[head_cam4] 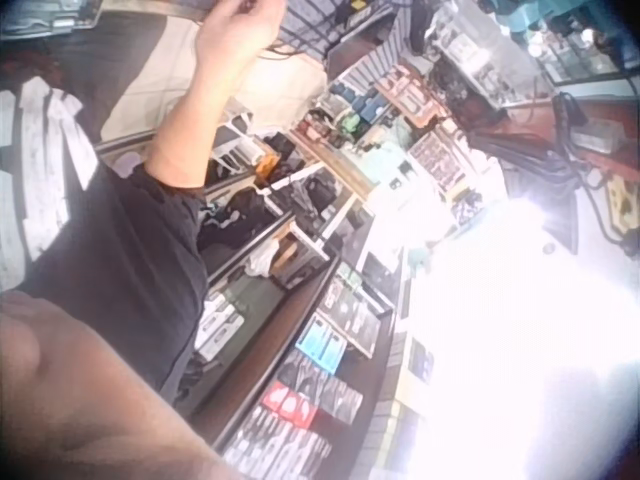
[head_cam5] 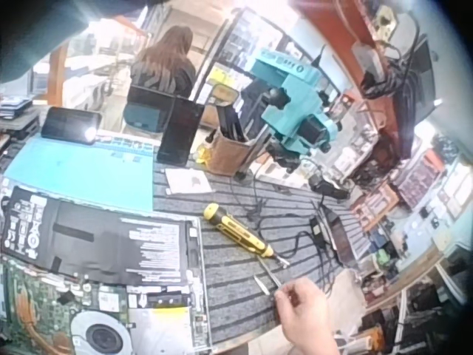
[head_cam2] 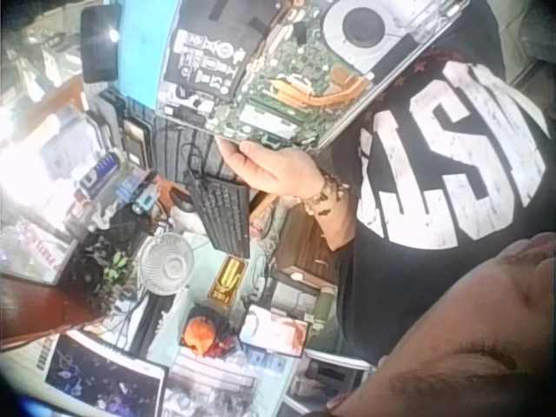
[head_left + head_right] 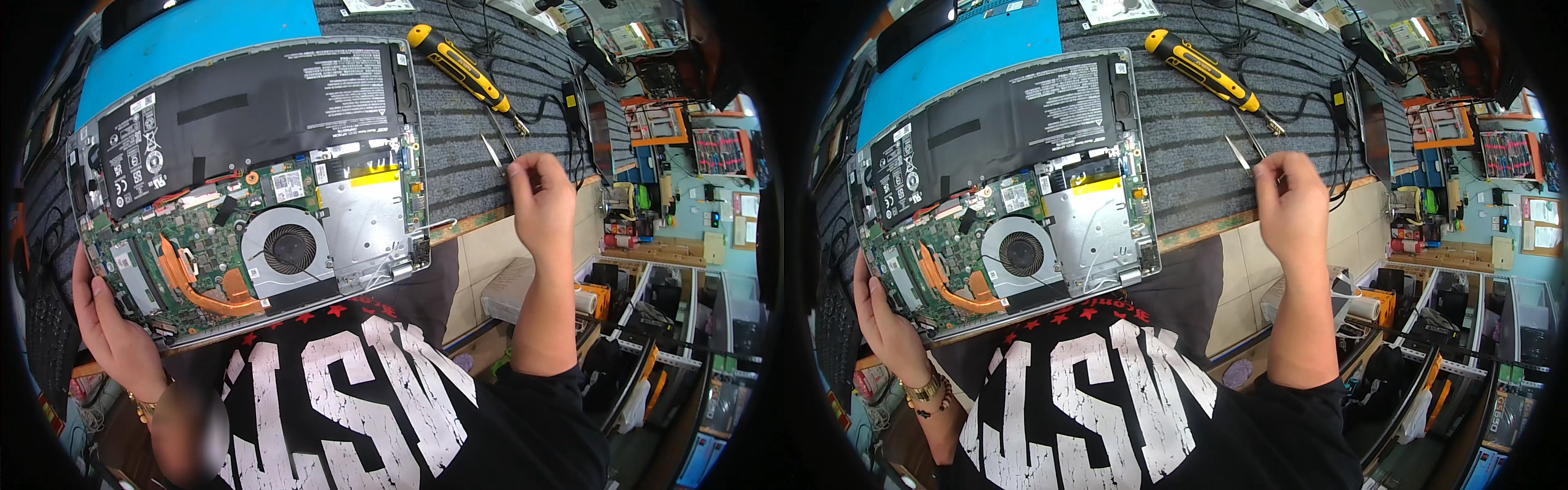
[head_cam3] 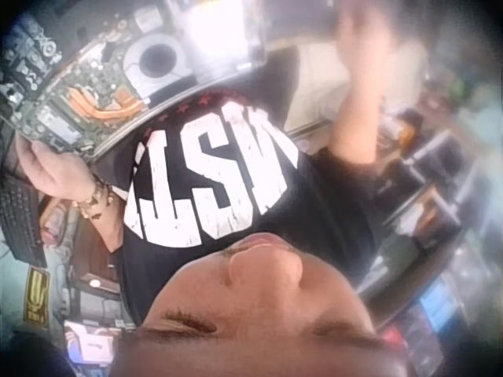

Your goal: The person uses tweezers to move a white wire and a small silver component inside a laptop, and uses an electric screwdriver on the motherboard.

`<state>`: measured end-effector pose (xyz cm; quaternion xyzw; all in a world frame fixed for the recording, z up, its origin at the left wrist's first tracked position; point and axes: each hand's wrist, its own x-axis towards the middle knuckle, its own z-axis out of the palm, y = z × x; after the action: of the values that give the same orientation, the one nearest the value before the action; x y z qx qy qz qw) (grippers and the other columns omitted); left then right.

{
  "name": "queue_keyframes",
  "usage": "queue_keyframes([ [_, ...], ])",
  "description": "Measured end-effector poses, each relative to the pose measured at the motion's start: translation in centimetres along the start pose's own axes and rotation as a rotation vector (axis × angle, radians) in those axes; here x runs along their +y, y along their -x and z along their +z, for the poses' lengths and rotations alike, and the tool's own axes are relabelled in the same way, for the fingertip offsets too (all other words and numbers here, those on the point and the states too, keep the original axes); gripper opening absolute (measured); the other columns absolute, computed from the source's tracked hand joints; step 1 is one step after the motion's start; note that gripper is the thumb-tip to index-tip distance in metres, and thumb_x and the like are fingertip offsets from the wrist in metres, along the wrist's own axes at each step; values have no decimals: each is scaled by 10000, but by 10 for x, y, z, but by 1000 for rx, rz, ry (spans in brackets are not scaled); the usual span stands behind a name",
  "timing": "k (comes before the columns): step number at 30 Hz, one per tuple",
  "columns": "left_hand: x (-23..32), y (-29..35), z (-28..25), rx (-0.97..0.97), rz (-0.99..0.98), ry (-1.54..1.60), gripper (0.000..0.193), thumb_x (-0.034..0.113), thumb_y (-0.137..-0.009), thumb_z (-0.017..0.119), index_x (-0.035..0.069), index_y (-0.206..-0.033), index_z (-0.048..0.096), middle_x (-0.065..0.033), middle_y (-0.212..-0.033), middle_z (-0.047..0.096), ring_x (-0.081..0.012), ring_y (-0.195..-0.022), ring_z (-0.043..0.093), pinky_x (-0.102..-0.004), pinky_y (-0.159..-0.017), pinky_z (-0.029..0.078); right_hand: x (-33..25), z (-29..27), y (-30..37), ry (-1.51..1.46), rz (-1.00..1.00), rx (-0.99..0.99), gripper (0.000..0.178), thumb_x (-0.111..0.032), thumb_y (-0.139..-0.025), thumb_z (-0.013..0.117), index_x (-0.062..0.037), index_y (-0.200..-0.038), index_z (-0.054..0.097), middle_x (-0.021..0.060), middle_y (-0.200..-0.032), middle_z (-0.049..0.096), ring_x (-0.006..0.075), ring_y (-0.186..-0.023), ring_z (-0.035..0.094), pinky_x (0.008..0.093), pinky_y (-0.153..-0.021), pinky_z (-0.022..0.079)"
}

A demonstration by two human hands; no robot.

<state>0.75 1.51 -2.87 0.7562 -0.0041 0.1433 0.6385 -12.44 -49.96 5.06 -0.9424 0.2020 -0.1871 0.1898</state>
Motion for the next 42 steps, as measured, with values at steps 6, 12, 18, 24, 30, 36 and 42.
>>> queue_keyframes([
  [6, 9, -1, 7, -30, -10, -6, 462, 88, -1208, 429, -110, -1610, 540, -191, -1584, 648, -204, -1396, 648, -359, -1201, 492, 11, -3, -23, 136, -50, -24, 118, -38, -975, 792, 26, -1069, 763, 154, -937, 755, 302, -818, 731, 398, -786, 578],
  [12, 9, -2, 6, -49, 12, 14, 466, 80, -1207, 402, -119, -1608, 535, -195, -1557, 660, -198, -1382, 649, -357, -1190, 493, 17, -26, -35, 65, 6, -67, 81, -55, -1020, 719, 23, -1039, 729, 96, -882, 723, 169, -681, 674, 352, -634, 545],
  [18, 11, -1, 6, -54, 27, -34, 472, 74, -1204, 379, -121, -1604, 536, -202, -1559, 655, -202, -1381, 647, -363, -1194, 489, -43, -36, 9, -1134, 97, -218, 236, -43, -1077, 674, 84, -1270, 626, 146, -944, 699, 132, -643, 610, 260, -557, 518],
  [24, 10, -1, 7, -37, 25, 1, 469, 85, -1204, 395, -119, -1601, 543, -201, -1554, 662, -203, -1375, 654, -361, -1191, 494, -76, -29, 30, -880, -197, -283, 245, 100, -858, 829, 115, -1093, 765, 264, -1044, 812, 322, -898, 823, 371, -757, 660],
  [30, 10, -2, 8, -57, 11, 10, 469, 95, -1205, 410, -116, -1602, 543, -195, -1549, 670, -199, -1364, 665, -355, -1187, 498, -101, -28, 24, -586, -394, -491, 271, 139, -750, 880, 49, -1001, 833, 225, -1054, 835, 341, -951, 832, 385, -823, 668],
  [36, 11, -2, 9, -58, 7, 22, 471, 96, -1207, 406, -114, -1606, 539, -196, -1549, 669, -194, -1364, 666, -348, -1187, 499, -105, -26, 22, -443, -434, -493, 289, 124, -765, 899, 29, -1030, 835, 178, -1042, 832, 319, -944, 826, 365, -814, 667],
  [42, 8, -2, 9, -58, 17, 45, 468, 89, -1206, 403, -112, -1606, 540, -190, -1543, 674, -190, -1361, 667, -346, -1185, 502, -109, -22, 24, -376, -484, -491, 317, 119, -762, 864, 22, -1060, 820, 170, -1063, 818, 315, -933, 816, 370, -790, 659],
])
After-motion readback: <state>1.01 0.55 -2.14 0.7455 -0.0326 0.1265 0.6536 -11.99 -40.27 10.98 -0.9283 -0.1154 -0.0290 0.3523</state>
